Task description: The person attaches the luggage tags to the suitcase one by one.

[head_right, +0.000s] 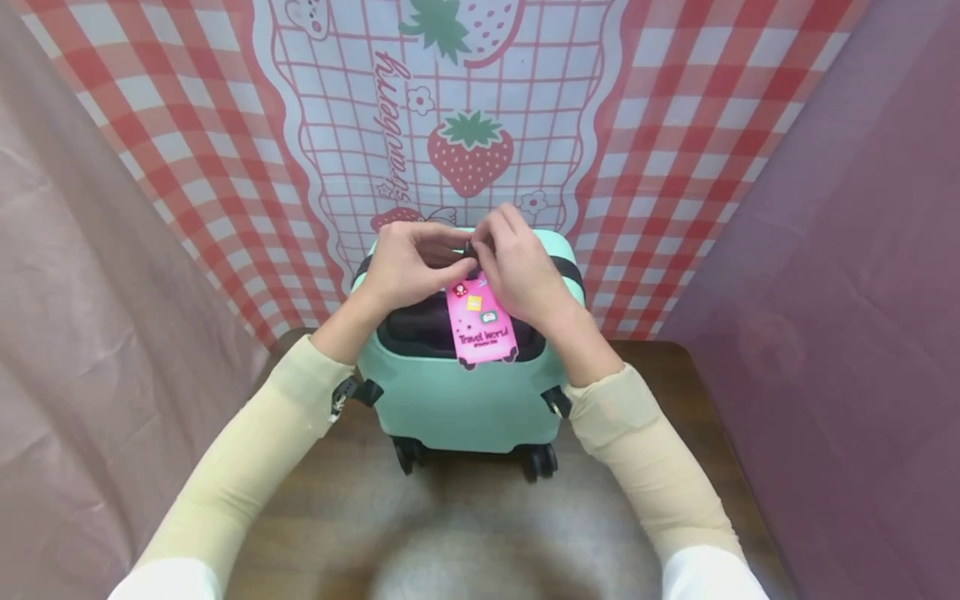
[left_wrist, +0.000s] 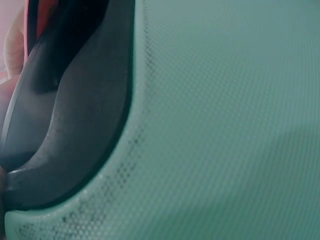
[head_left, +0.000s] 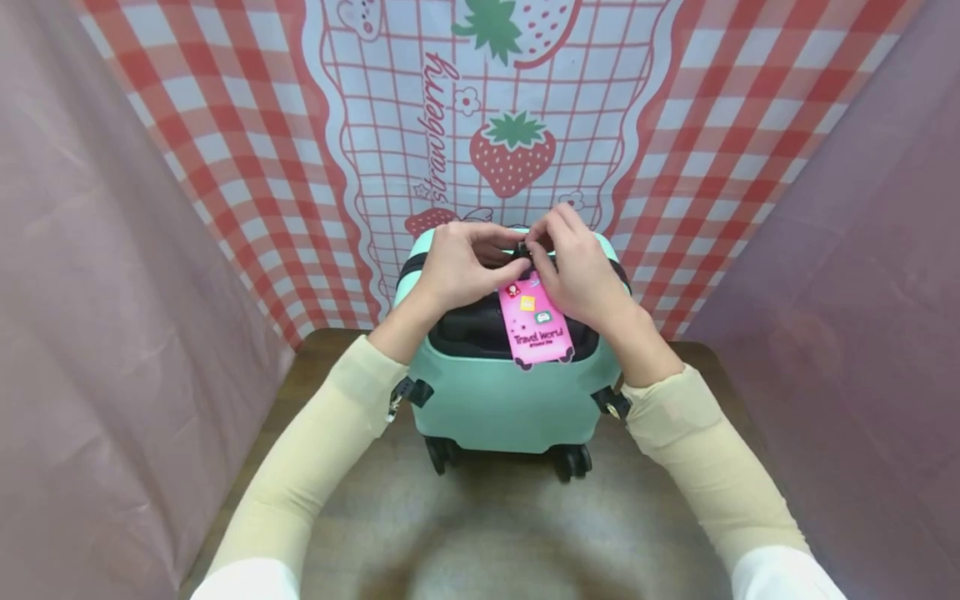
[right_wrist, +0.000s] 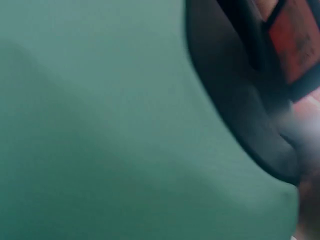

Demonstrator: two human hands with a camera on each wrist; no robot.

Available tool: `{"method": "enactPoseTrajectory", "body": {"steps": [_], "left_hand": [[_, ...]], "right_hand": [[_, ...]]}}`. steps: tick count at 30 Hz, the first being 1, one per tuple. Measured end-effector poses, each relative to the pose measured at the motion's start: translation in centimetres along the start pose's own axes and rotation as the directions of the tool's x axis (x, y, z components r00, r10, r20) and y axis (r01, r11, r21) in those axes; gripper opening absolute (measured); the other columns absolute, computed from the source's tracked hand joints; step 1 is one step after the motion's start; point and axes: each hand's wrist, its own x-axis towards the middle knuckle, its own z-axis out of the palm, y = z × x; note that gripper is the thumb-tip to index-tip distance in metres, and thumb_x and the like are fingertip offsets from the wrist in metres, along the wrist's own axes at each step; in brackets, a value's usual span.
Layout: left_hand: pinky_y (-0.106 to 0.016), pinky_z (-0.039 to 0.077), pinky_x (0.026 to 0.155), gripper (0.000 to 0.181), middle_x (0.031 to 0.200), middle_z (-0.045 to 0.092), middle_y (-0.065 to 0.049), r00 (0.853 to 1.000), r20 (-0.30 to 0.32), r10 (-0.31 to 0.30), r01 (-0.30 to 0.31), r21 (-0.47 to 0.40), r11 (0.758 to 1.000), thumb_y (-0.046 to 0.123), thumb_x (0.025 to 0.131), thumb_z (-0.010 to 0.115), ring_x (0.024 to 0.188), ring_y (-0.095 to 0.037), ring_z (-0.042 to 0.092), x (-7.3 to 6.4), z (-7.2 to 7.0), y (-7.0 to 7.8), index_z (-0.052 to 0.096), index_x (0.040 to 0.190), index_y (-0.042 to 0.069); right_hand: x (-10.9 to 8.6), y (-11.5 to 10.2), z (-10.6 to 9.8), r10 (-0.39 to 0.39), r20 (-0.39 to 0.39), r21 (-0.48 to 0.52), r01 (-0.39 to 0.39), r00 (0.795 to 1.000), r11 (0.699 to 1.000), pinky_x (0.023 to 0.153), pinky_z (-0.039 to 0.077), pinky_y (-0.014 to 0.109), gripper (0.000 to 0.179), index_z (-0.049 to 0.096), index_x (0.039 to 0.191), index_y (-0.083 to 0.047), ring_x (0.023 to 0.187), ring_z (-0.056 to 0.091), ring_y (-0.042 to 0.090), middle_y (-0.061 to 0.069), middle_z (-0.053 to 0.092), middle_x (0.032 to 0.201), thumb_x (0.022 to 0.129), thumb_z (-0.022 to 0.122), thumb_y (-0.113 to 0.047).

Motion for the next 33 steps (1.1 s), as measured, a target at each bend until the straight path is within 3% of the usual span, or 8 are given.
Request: {"method": "enactPoseTrajectory", "body": {"steps": [4, 9, 19, 33], "left_hand": [[-0.030, 0.066, 0.080, 0.034, 0.107, 0.083, -0.011, 1.000, 0.001, -0.002, 0.002, 0.038, 0.999, 0.018, 0.086, 0.087, 0.091, -0.020, 0.083, 0.1, 0.0, 0.1, 0.082, 0.117, 0.005], [-0.029, 0.066, 0.081, 0.038, 0.106, 0.084, -0.010, 1.000, 0.004, -0.001, 0.001, 0.045, 0.999, 0.023, 0.086, 0.090, 0.091, -0.018, 0.083, 0.1, 0.0, 0.1, 0.082, 0.118, 0.006], [-0.028, 0.065, 0.085, 0.040, 0.107, 0.084, -0.008, 0.999, 0.031, -0.039, 0.038, 0.044, 0.998, 0.027, 0.087, 0.089, 0.093, -0.015, 0.082, 0.0, 0.2, 0.1, 0.081, 0.121, 0.008], [-0.027, 0.065, 0.086, 0.039, 0.107, 0.083, -0.008, 0.999, 0.042, -0.029, 0.026, 0.066, 0.998, 0.025, 0.088, 0.089, 0.094, -0.015, 0.081, 0.0, 0.2, 0.0, 0.080, 0.121, 0.007]], "right_hand": [[-0.3, 0.3, 0.3, 0.018, -0.012, 0.046, -0.018, 1.000, 0.999, 0.082, 0.055, 0.044, 0.009, 0.057, 0.109, 0.005, 0.092, 0.059, 0.033, 0.022, 0.055, 0.105, 0.105, 0.059, -0.003], [-0.6, 0.6, 0.1, 0.016, -0.044, 0.091, -0.012, 0.999, 0.996, 0.084, 0.055, 0.044, 0.012, 0.064, 0.111, 0.004, 0.092, 0.063, 0.030, 0.019, 0.063, 0.104, 0.103, 0.066, -0.005], [-0.9, 1.3, -0.5, 0.120, -0.030, 0.164, -0.114, 0.992, 0.980, 0.084, 0.055, 0.039, 0.011, 0.073, 0.109, -0.001, 0.091, 0.067, 0.025, 0.014, 0.072, 0.104, 0.100, 0.072, -0.007], [-1.0, 1.2, -0.5, 0.113, -0.007, 0.199, -0.109, 0.994, 0.974, 0.086, 0.053, 0.037, 0.014, 0.068, 0.112, 0.001, 0.091, 0.064, 0.023, 0.014, 0.068, 0.105, 0.100, 0.071, -0.007]]}}
